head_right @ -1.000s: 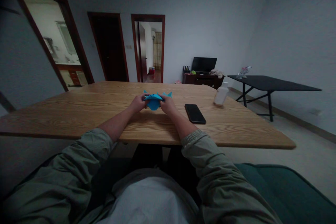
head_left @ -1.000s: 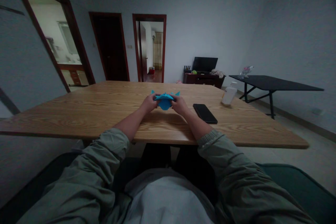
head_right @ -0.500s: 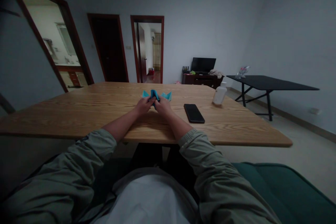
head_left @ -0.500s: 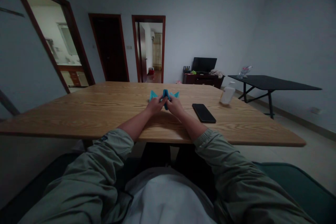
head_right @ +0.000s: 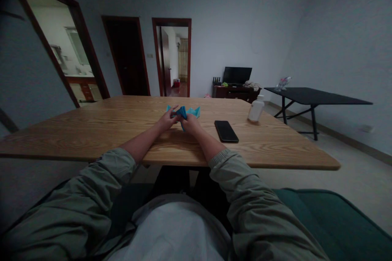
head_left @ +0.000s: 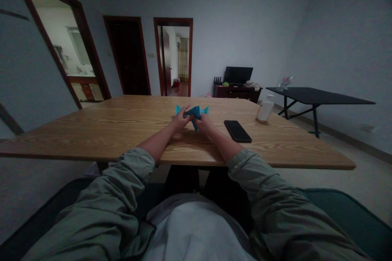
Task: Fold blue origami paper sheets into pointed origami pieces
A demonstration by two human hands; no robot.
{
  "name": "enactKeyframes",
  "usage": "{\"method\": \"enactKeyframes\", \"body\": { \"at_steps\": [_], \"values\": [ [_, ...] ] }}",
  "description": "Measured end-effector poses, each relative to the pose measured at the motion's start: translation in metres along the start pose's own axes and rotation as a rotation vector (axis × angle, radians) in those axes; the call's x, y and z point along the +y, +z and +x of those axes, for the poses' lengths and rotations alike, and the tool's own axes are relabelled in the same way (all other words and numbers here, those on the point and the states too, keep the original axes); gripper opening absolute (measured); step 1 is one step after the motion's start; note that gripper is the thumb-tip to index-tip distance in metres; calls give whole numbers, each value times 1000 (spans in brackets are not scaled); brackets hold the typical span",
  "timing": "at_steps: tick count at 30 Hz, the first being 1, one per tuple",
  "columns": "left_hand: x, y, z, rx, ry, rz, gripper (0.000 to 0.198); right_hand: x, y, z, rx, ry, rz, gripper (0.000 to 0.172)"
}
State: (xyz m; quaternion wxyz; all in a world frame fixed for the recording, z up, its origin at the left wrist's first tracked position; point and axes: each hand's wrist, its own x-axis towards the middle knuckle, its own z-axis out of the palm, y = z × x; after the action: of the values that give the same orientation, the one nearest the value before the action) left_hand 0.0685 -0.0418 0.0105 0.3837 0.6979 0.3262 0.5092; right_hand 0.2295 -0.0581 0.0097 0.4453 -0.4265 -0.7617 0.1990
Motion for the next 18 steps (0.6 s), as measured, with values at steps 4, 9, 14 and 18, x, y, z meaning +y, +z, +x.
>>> {"method": "enactKeyframes", "body": {
  "at_steps": [4,9,14,18],
  "values": [
    [-1,-8,0,-18,-105,-52,70,2,-1,2,21,-18,54,27],
    [0,-8,-2,17,-93,-63,43,-6,-4,0,97,80,161,25],
    [13,-4,0,113,-130,-64,27,-6,-3,1,119,119,325,26],
    [24,-4,7,169,-52,99,22,-2,-2,2,113,207,341,29]
  ]
}}
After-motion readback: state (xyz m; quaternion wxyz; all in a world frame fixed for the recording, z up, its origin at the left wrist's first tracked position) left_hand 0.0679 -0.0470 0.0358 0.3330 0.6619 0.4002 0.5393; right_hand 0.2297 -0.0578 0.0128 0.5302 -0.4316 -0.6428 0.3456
